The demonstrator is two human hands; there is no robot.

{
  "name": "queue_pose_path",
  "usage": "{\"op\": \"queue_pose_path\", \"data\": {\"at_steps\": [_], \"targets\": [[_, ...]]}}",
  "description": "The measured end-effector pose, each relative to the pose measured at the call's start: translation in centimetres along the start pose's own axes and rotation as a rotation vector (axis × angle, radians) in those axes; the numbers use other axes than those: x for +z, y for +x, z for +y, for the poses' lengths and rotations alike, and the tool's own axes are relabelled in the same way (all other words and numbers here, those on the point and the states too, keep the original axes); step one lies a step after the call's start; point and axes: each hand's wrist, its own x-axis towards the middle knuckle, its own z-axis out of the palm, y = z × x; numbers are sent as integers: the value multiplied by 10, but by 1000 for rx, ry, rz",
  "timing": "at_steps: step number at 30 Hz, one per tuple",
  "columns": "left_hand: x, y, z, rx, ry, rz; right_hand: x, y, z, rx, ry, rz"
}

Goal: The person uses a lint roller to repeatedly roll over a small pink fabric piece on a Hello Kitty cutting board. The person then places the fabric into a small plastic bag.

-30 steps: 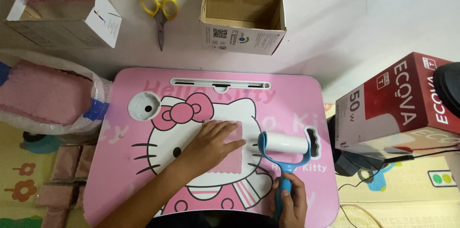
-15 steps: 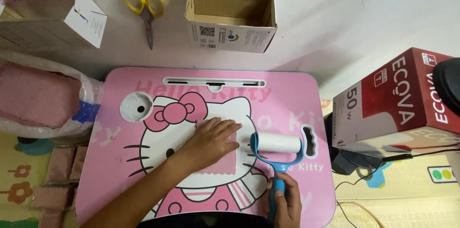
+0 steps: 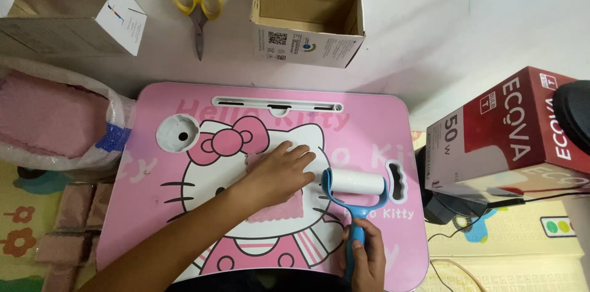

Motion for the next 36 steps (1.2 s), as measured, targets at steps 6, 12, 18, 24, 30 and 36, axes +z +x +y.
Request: {"op": "queue_pose_path", "data": {"at_steps": [6,12,18,24,30,36], "targets": [[-54,0,-3,-51,-171,126,-5,4,9,-9,123,-10],[-100,-48,-2,-116,-242,225,3,1,-7,73,102,86],[-26,-125,6,-352,-198,96,0,3,-3,13,104,27],[-2,-159,21,-496,-60,210,-26,4,15,78,215,-116],[4,-153,36,-513,16,294,-46,-26,33,-56,-30,-324],[14,-156,39,-542,-29,326,-14,-37,22,-121,-109,-536]]}}
